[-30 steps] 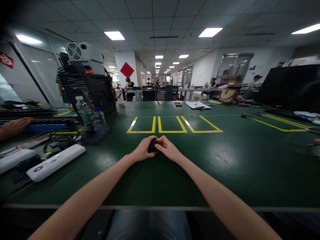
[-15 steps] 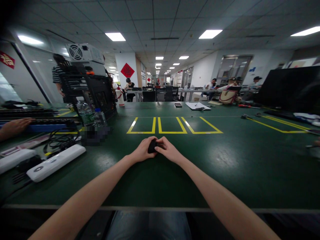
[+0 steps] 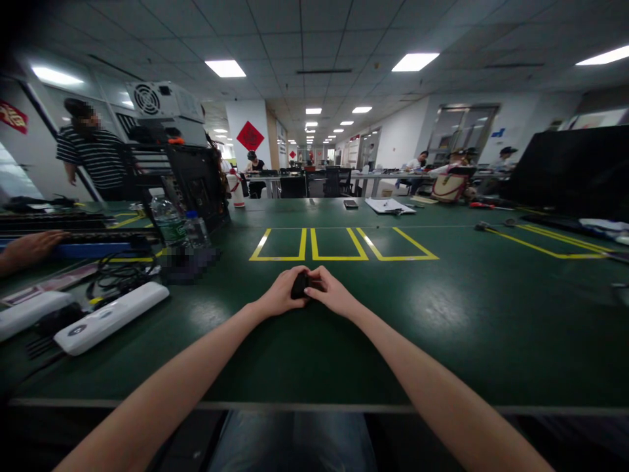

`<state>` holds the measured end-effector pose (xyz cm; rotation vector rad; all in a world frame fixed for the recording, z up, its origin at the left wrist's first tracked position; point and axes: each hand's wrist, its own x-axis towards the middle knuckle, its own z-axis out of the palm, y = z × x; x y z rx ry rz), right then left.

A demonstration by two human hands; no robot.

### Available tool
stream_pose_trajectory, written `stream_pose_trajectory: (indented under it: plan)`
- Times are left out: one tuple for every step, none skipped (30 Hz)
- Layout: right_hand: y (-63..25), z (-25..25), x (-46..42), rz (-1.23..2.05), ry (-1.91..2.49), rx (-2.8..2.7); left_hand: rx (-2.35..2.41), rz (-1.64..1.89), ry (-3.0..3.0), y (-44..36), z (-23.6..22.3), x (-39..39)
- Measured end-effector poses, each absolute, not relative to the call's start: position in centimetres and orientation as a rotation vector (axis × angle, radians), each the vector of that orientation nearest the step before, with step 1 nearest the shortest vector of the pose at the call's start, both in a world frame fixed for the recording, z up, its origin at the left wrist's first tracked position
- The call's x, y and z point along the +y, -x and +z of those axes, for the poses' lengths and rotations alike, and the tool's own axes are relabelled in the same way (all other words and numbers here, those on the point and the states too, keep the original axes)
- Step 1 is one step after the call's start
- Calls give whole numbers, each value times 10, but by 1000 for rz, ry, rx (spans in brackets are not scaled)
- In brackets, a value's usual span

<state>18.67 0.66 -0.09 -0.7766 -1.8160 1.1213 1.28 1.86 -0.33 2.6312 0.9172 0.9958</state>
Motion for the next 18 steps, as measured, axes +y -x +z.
stream_pose_trajectory:
  plan:
    - [-186,-1,6,1108,778,-1812,916,999,-2630,-13,-3,19]
    - [-186,-1,6,1095,787,-1808,918,1001,-2627,-13,-4,19]
    - [-185,-1,6,1082,797,-1806,921,1000,-2624,-13,-4,19]
    - [-185,-1,6,1067,805,-1804,924,998,-2620,-13,-3,18]
    - [-185,-2,6,1049,812,-1801,925,1000,-2616,-13,-3,18]
    - [-185,-3,7,1034,821,-1798,921,999,-2614,-13,-3,18]
    - [-185,-4,9,1022,835,-1795,914,999,-2612,-14,-3,18]
    - [-185,-5,10,1019,855,-1795,907,998,-2611,-14,-2,18]
    - [-186,-6,11,1027,873,-1800,904,997,-2610,-14,-2,18]
    - [-186,-6,11,1044,884,-1808,904,993,-2610,-14,-2,18]
    - [-186,-7,12,1067,883,-1818,908,987,-2611,-14,-1,17]
    - [-186,-7,12,1089,868,-1826,914,984,-2611,-14,-1,17]
    - [-187,-7,11,1105,844,-1830,920,982,-2611,-14,-1,17]
    - [-187,-7,10,1115,818,-1830,924,978,-2611,-14,-1,16]
    - [-187,-6,9,1117,797,-1827,927,977,-2610,-14,0,16]
    - [-187,-6,8,1115,785,-1823,928,978,-2609,-13,0,16]
    - [-187,-6,7,1110,782,-1820,928,979,-2609,-13,0,16]
    - [-187,-5,6,1099,788,-1818,926,980,-2609,-13,-1,16]
